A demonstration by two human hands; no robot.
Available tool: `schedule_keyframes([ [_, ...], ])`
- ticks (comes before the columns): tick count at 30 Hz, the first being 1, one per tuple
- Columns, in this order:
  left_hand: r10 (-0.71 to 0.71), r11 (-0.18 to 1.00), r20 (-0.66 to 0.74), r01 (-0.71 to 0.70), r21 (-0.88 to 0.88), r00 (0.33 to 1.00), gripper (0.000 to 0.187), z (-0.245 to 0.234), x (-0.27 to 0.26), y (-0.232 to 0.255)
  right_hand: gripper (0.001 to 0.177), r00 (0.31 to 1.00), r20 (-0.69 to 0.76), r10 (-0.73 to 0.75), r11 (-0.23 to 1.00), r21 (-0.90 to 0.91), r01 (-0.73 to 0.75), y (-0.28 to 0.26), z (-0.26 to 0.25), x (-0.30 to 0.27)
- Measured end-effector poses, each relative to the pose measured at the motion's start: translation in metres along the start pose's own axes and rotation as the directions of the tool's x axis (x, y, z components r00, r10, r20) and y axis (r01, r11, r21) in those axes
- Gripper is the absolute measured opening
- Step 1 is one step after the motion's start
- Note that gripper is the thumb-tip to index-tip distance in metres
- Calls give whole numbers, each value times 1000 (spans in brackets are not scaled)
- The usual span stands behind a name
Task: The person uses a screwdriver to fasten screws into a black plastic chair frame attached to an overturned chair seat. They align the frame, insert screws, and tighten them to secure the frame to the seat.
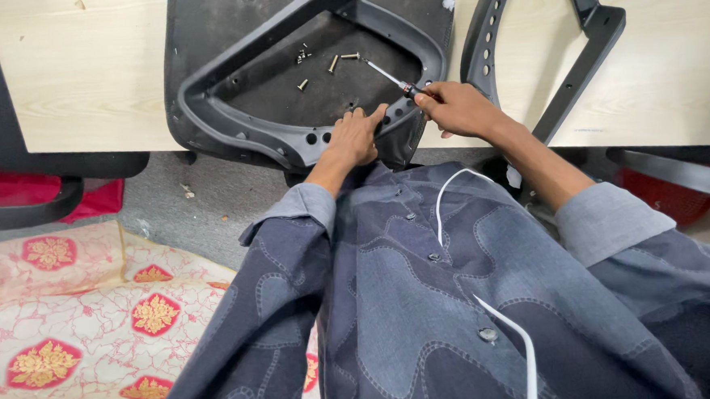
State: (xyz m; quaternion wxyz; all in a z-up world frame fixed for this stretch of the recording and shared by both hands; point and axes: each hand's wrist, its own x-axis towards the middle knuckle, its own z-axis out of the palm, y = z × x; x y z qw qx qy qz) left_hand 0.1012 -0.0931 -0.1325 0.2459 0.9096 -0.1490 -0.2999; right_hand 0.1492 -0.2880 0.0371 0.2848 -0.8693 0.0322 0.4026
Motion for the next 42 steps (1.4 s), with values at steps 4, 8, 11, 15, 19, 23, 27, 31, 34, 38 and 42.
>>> schedule_keyframes([
  [4,107,986,4,-106,132,994,89,-20,-19,-22,48,1000,10,-20,998,-55,20,-6,-2,-3],
  [8,189,945,131,-217,246,973,93,-50,-28,-44,44,1000,4,-14,999,-50,15,-5,-4,-4],
  [11,252,905,195,-302,301,948,92,-69,-31,-61,46,1000,-3,-11,998,-69,11,0,-2,-3],
  [15,337,823,260,-417,386,905,85,-80,-31,-85,45,962,-99,-254,939,-262,221,12,0,1],
  [19,372,777,281,-462,428,885,81,-75,-31,-104,44,952,-120,-282,912,-341,227,14,-4,-5],
  [23,364,791,222,-426,438,905,75,-66,-36,-117,40,955,-100,-278,886,-411,215,1,-10,-19],
  [27,274,835,182,-327,442,944,63,-60,-38,-107,34,954,-11,-299,845,-466,260,-13,-17,-29],
  [31,198,919,236,-264,293,951,63,-50,-38,-75,32,945,50,-324,803,-514,302,-22,-10,-28],
  [34,263,955,181,-282,89,948,64,-30,-36,-47,32,942,79,-325,782,-537,315,-26,1,-24],
  [38,167,983,72,-161,-85,983,62,2,-28,-21,32,915,80,-395,749,-549,371,-25,11,-22],
  [42,110,962,-15,-110,-251,994,61,20,-23,-26,33,912,90,-400,736,-561,378,-28,12,-19],
])
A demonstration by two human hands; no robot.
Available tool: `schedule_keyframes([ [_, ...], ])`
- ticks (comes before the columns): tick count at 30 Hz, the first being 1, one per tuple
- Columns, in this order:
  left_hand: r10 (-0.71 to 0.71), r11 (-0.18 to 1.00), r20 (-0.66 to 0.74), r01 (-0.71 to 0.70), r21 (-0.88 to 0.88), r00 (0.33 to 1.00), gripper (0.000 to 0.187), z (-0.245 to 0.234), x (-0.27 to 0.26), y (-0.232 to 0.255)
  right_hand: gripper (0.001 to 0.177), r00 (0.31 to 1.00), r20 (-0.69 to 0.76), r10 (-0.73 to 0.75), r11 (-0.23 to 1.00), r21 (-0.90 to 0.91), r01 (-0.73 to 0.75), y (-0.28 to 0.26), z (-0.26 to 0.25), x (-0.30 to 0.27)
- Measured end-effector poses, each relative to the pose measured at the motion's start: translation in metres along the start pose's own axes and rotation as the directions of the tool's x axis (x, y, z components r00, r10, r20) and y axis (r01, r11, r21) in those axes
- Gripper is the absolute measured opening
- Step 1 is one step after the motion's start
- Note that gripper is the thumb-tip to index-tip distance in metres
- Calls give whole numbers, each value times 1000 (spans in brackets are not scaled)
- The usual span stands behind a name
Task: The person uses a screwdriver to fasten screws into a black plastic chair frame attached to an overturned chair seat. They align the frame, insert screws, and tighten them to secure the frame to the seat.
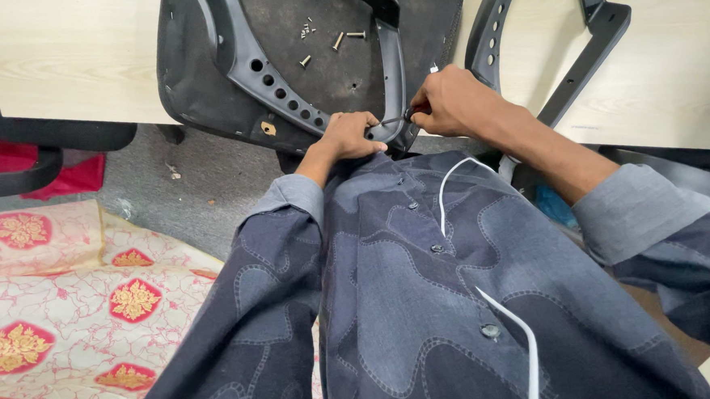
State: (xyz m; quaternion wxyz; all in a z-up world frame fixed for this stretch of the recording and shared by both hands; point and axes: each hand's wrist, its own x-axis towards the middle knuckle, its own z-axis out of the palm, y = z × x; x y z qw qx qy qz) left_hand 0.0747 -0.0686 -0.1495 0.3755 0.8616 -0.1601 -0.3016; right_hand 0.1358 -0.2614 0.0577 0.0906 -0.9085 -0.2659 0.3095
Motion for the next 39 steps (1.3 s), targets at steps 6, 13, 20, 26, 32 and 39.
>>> schedule_keyframes([
  [6,28,998,-54,-31,-46,998,61,9,-3,-8,30,999,44,8,1000,25,-9,-3,-7,7],
  [13,16,999,-44,-17,-36,999,61,9,-5,-5,29,995,95,43,999,20,-45,-6,-10,10],
  [20,7,999,-39,-9,-41,999,63,5,-7,-2,27,996,92,8,1000,4,-9,-12,-11,11],
  [26,-7,999,-38,5,-49,999,63,6,-6,-3,22,990,114,-78,986,-140,94,-21,-13,22],
  [32,5,999,-63,-8,-51,998,63,14,-1,-10,25,960,161,-229,898,-346,272,-25,-8,47],
  [39,-7,999,-57,4,-48,998,62,21,5,-16,10,882,260,-393,738,-483,471,-26,6,58],
])
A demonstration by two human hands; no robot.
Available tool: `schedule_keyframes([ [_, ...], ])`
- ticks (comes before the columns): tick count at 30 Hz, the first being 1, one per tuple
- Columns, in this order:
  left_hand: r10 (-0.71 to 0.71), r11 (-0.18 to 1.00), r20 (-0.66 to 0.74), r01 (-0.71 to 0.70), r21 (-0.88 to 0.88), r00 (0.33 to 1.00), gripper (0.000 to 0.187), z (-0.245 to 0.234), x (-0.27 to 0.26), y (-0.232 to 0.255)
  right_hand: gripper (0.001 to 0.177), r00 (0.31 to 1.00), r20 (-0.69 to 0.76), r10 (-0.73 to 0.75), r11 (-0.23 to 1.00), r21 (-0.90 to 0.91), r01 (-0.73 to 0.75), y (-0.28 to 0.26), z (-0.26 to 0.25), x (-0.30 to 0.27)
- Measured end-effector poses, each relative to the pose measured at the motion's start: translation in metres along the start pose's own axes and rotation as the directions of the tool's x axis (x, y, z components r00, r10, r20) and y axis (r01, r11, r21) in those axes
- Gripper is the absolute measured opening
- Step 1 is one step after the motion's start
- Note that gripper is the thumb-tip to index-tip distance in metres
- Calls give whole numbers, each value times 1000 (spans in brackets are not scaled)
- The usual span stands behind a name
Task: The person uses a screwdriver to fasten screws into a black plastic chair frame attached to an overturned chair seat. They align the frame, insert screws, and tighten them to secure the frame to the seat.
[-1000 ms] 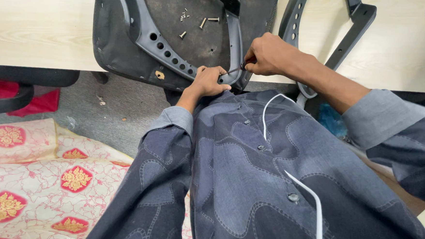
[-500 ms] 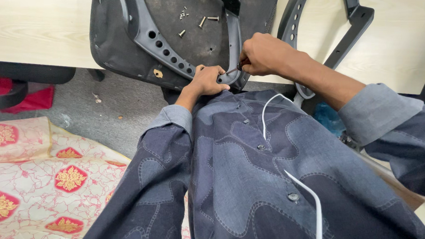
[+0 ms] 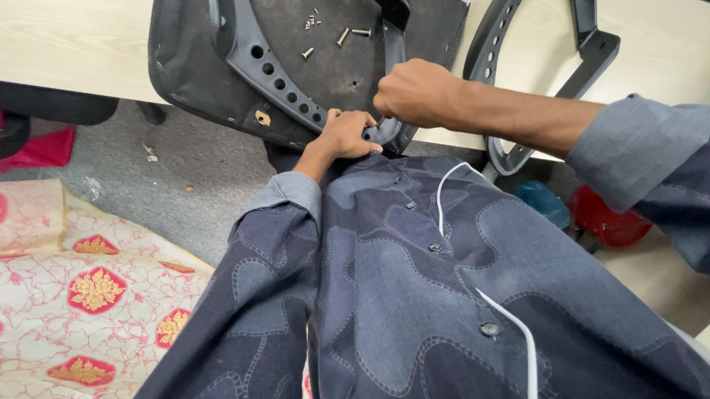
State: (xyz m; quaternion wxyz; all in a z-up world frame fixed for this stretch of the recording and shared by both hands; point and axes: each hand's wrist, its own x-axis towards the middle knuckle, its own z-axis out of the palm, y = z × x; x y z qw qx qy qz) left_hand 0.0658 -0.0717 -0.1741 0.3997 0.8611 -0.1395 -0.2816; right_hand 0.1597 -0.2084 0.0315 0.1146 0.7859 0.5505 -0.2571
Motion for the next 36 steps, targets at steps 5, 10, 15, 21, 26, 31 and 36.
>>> schedule_keyframes([
  [5,-8,1000,-15,8,18,1000,65,7,3,-3,10,995,1,-95,991,-95,95,-4,7,-6],
  [10,-22,999,-1,22,45,1000,67,7,6,-1,10,995,3,-101,994,-53,101,-5,9,-14],
  [15,-3,1000,-15,3,10,1000,63,-1,-1,2,33,981,-69,183,893,429,-136,1,-3,-20],
  [21,23,999,-38,-21,49,999,63,-15,-11,9,39,748,497,439,361,665,-654,4,-34,-24],
  [26,6,997,1,-6,72,1000,67,-20,-16,12,33,781,455,428,509,592,-625,-8,-37,-23],
  [31,5,995,29,-7,99,1000,63,-16,-12,11,25,882,330,336,708,529,-468,-14,-20,-15],
  [36,0,996,40,-4,90,999,64,-14,-8,7,17,970,187,157,904,368,-217,-12,-8,-10],
])
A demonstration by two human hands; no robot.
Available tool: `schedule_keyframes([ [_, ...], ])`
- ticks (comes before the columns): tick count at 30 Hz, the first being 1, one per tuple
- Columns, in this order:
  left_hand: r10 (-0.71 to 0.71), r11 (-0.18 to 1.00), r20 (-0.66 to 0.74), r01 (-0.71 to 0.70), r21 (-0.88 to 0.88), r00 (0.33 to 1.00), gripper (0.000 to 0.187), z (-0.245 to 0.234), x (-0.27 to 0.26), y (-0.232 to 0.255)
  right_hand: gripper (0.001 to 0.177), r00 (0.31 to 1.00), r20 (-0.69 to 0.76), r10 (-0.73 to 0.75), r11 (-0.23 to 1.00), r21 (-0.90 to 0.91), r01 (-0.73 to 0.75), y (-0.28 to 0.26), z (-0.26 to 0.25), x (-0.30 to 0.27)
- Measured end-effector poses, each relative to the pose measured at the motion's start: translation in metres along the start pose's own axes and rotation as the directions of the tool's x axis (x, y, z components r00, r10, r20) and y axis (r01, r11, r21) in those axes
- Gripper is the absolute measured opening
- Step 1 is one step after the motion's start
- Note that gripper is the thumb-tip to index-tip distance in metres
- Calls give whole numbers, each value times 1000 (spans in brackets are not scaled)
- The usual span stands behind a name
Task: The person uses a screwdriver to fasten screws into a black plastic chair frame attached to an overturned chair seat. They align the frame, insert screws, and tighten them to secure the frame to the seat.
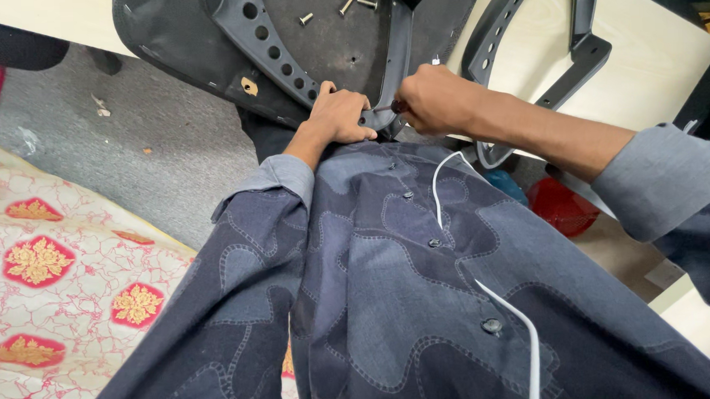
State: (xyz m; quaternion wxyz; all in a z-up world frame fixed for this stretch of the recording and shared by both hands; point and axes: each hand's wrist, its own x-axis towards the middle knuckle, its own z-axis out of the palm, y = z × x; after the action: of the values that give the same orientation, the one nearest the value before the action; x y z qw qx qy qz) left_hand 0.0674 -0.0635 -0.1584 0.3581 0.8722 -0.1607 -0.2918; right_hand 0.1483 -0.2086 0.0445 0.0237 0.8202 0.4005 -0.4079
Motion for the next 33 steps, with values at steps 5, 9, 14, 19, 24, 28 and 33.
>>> schedule_keyframes([
  [5,-9,1000,8,9,-24,1000,64,-2,1,1,19,996,47,-82,981,-174,89,-8,5,0],
  [9,-26,999,18,27,-43,999,62,-4,-1,3,14,993,10,-116,962,-246,115,-20,4,-3],
  [14,-9,999,11,10,-46,1000,62,-9,-2,3,31,999,-36,40,997,70,-37,-19,-12,-7],
  [19,-21,998,37,23,-60,999,63,-10,-1,2,32,966,-98,239,938,278,-204,-16,-18,-5],
  [24,-14,998,14,15,-65,1000,64,-7,0,2,21,970,-175,169,973,186,-136,-18,-8,-8],
  [28,-28,998,18,29,-56,999,63,-5,1,2,32,985,-148,90,992,98,-76,-13,-1,-11],
  [33,-31,997,29,33,-68,999,64,-7,1,3,41,974,-227,-2,1000,-26,-5,-13,4,-14],
])
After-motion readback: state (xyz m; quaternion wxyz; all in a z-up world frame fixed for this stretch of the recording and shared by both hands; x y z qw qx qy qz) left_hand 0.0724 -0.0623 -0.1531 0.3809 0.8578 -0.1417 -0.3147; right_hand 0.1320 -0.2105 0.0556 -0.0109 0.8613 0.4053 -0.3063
